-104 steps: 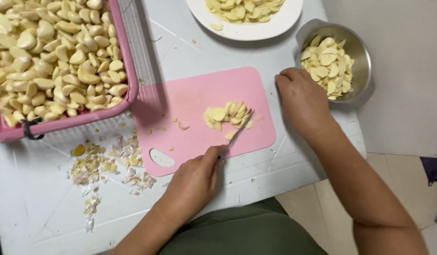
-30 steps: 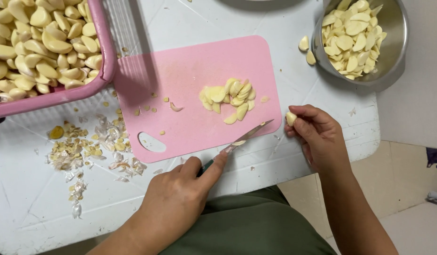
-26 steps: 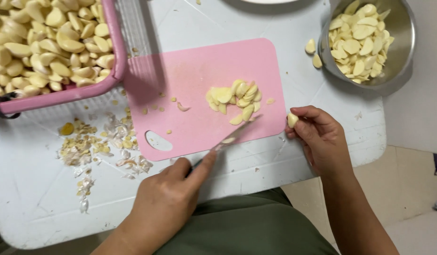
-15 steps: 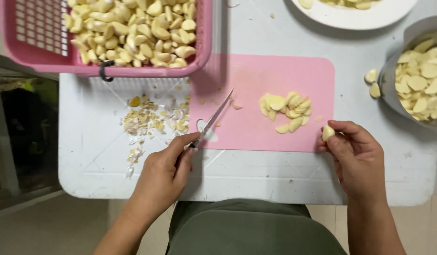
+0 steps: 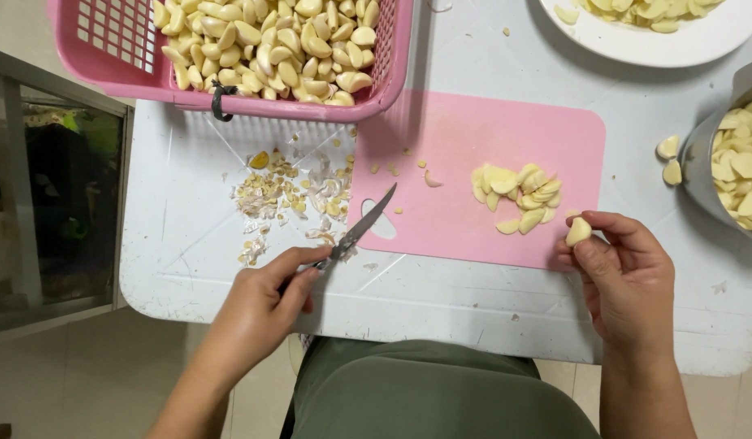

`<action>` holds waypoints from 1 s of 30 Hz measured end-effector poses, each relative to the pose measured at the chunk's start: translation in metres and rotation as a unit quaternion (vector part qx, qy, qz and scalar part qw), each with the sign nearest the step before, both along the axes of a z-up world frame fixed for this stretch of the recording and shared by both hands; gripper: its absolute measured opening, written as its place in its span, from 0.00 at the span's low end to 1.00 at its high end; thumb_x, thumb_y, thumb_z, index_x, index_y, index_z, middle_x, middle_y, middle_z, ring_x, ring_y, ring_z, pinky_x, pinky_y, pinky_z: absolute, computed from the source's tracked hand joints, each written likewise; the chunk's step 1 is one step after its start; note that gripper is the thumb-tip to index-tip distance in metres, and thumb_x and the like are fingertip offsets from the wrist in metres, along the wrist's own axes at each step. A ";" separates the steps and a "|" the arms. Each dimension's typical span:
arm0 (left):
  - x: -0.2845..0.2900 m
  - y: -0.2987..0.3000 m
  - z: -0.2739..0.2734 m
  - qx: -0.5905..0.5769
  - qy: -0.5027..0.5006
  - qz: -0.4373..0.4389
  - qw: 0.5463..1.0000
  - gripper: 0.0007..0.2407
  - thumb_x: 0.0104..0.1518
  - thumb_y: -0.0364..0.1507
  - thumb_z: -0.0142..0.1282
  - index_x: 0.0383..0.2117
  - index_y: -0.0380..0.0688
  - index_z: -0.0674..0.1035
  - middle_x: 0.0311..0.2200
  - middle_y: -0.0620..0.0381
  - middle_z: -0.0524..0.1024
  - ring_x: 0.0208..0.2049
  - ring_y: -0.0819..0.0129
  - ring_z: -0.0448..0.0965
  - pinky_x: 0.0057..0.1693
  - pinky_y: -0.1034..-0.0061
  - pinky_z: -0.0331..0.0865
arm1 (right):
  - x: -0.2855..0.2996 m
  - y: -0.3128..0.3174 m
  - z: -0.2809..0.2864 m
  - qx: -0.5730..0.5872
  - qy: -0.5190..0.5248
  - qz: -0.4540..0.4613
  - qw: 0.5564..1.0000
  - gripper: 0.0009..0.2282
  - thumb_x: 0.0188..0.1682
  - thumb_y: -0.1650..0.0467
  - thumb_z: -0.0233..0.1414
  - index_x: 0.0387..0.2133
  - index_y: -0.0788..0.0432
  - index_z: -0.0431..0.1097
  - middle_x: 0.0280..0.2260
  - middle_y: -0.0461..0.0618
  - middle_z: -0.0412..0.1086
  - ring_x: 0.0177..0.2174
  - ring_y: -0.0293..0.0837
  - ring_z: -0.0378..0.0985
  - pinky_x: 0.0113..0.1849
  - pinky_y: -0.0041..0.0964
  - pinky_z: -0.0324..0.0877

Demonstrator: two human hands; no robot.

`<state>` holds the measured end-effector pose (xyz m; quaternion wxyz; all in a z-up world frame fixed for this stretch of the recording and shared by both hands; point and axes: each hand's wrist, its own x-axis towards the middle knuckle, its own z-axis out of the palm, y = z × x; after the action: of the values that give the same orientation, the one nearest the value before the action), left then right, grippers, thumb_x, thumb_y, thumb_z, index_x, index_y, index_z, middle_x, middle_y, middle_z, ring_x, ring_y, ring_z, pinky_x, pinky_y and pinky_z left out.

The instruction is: Slicing peeled garlic cloves into thin pieces on a cutting board.

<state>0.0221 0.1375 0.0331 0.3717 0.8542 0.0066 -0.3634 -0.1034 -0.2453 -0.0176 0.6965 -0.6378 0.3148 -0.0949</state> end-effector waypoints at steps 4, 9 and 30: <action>0.006 0.017 0.007 -0.021 0.073 0.031 0.997 0.15 0.66 0.32 0.50 0.55 0.60 0.86 0.17 0.57 0.77 0.16 0.70 0.64 0.28 0.76 0.64 | 0.000 -0.002 -0.004 0.029 0.008 -0.002 1.000 0.14 0.56 0.75 0.54 0.55 0.64 0.69 0.43 0.58 0.74 0.38 0.46 0.80 0.43 0.31 0.79; 0.014 0.027 0.025 0.012 0.120 0.005 0.993 0.16 0.65 0.34 0.50 0.55 0.60 0.88 0.17 0.53 0.79 0.15 0.69 0.65 0.28 0.74 0.65 | -0.002 -0.001 -0.007 0.049 0.006 0.007 0.999 0.16 0.55 0.77 0.53 0.56 0.66 0.68 0.43 0.64 0.75 0.38 0.47 0.80 0.45 0.33 0.79; -0.008 -0.123 -0.017 -0.158 -0.222 -0.302 0.913 0.14 0.65 0.28 0.50 0.57 0.53 0.75 0.41 0.53 0.85 0.34 0.55 0.87 0.33 0.60 0.76 | -0.007 0.009 0.008 -0.028 0.038 -0.024 0.999 0.12 0.50 0.79 0.58 0.48 0.66 0.75 0.37 0.55 0.78 0.35 0.41 0.83 0.44 0.30 0.81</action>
<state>0.0145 0.0145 0.0159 0.3657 0.8044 -0.3922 -0.2555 -0.1100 -0.2359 -0.0098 0.6635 -0.6524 0.3536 -0.0959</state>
